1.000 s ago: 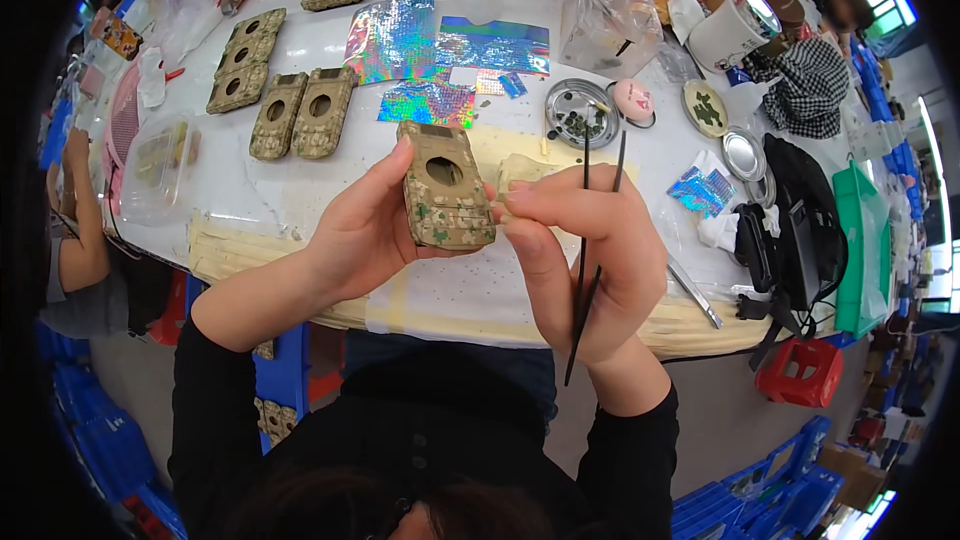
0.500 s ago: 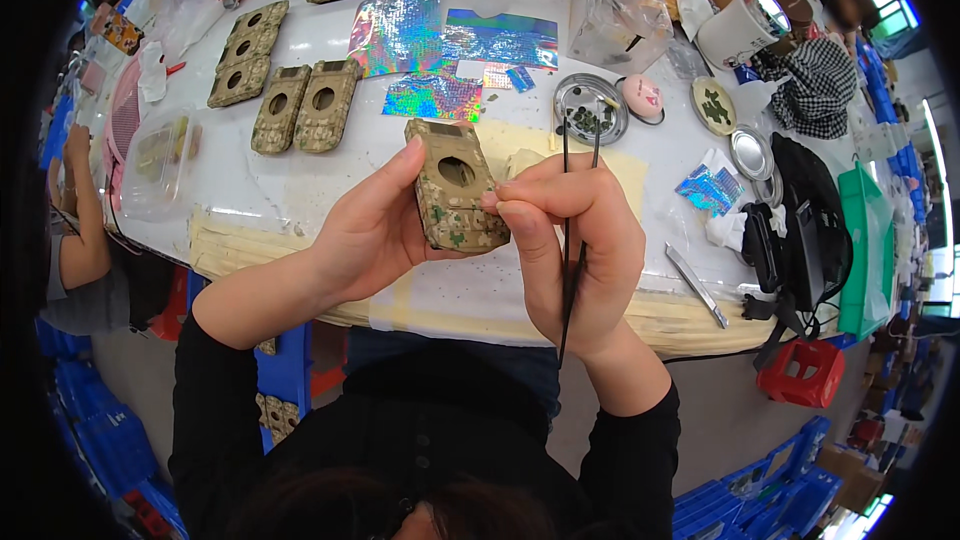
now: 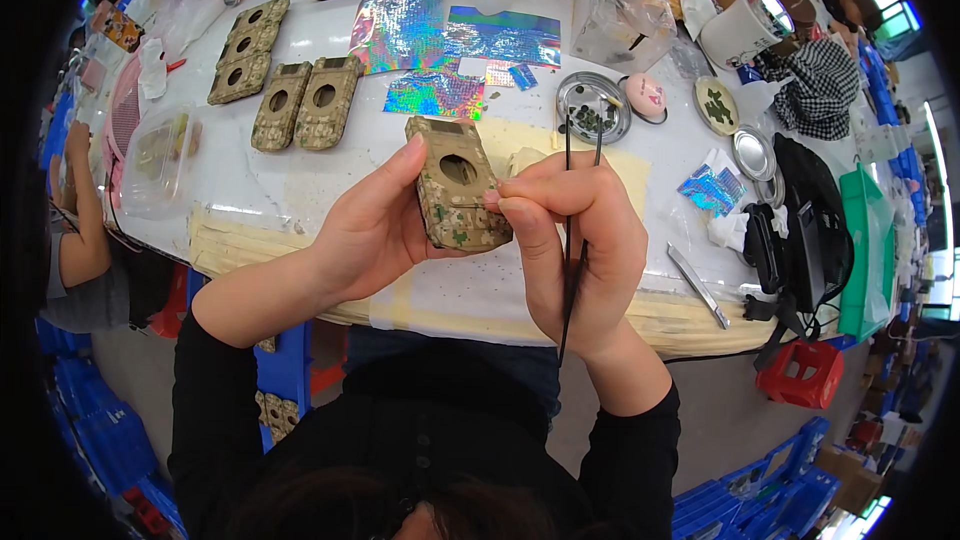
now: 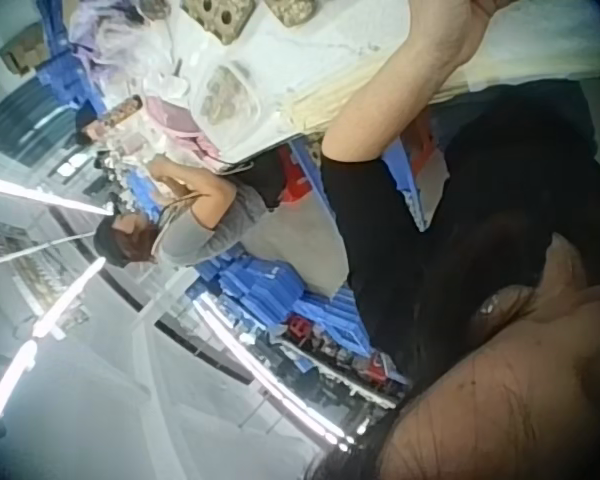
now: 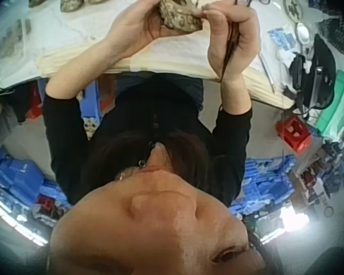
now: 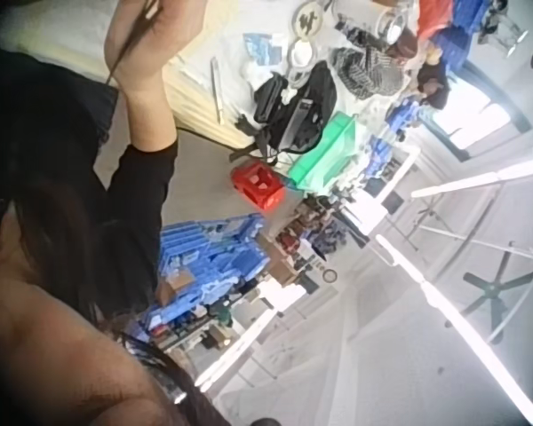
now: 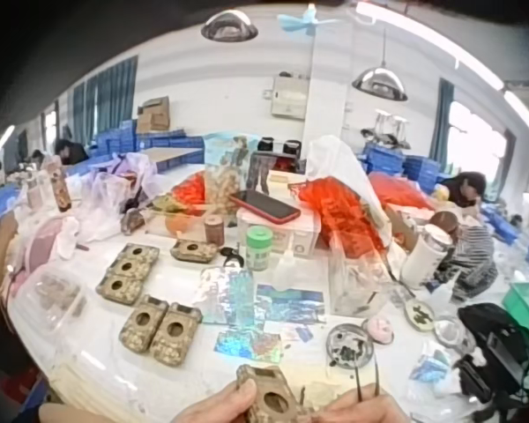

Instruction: The person is using tweezers and a brush to assemble or decorate miniature model tank hulls.

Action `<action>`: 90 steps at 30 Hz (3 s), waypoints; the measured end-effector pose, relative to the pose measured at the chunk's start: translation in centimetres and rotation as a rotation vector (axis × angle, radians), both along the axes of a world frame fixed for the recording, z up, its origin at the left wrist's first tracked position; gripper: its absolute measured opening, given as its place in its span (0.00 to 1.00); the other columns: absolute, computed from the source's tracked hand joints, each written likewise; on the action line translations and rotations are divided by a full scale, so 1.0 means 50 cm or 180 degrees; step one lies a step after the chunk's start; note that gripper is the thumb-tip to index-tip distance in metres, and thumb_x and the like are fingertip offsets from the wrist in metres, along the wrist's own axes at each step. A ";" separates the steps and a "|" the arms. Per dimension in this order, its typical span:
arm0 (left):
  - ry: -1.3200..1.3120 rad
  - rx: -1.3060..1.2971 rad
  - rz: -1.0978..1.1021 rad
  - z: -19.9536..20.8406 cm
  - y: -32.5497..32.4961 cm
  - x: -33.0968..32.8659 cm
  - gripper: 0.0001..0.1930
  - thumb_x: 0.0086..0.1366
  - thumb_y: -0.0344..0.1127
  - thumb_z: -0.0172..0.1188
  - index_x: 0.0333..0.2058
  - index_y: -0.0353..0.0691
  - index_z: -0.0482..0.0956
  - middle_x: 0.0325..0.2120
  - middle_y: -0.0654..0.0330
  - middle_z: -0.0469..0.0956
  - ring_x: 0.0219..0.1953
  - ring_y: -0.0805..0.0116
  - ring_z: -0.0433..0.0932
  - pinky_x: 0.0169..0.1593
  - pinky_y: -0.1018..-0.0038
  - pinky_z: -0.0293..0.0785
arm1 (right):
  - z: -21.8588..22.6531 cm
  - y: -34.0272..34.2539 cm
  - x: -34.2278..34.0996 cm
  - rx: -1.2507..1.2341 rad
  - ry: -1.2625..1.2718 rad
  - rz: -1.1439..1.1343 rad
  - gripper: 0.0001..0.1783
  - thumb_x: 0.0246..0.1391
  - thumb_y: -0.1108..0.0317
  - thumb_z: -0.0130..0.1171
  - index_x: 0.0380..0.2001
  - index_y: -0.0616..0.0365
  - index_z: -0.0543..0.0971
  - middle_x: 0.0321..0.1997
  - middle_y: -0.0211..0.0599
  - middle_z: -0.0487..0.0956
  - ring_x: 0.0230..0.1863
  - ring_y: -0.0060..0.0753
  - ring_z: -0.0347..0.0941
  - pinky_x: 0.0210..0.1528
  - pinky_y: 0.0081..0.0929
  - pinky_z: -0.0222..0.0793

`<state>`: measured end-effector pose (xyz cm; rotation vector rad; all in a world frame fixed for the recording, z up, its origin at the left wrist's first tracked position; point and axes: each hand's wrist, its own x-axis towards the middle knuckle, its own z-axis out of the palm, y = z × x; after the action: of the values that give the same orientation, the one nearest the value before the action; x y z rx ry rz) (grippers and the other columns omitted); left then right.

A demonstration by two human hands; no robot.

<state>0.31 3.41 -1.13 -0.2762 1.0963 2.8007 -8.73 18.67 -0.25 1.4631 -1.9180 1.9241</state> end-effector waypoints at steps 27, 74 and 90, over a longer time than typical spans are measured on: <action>0.0345 0.0088 0.0884 -0.005 -0.030 -0.014 0.25 0.70 0.51 0.35 0.53 0.37 0.61 0.49 0.52 0.70 0.53 0.56 0.71 0.54 0.64 0.72 | -0.030 0.090 -0.001 0.0730 0.0703 -0.1309 0.42 0.55 0.34 0.38 0.47 0.69 0.68 0.43 0.53 0.75 0.46 0.43 0.73 0.53 0.36 0.63; 0.0409 0.0038 0.0904 -0.012 -0.033 -0.009 0.25 0.70 0.51 0.33 0.54 0.38 0.60 0.49 0.53 0.70 0.53 0.58 0.71 0.54 0.62 0.71 | -0.073 0.004 0.049 0.1464 -0.1253 0.0345 0.06 0.50 0.73 0.61 0.27 0.65 0.75 0.24 0.37 0.78 0.26 0.24 0.76 0.31 0.20 0.72; 0.0413 0.0089 0.0967 -0.011 -0.035 -0.012 0.24 0.69 0.50 0.34 0.54 0.38 0.61 0.49 0.53 0.70 0.51 0.61 0.72 0.54 0.62 0.72 | -0.066 0.012 0.048 0.1398 -0.1375 0.0282 0.06 0.52 0.74 0.59 0.28 0.65 0.74 0.24 0.36 0.77 0.27 0.22 0.75 0.31 0.17 0.70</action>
<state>-0.27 1.65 -1.66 -0.2830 1.1255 3.1389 -6.33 19.29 -3.57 1.3088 -2.6467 2.0877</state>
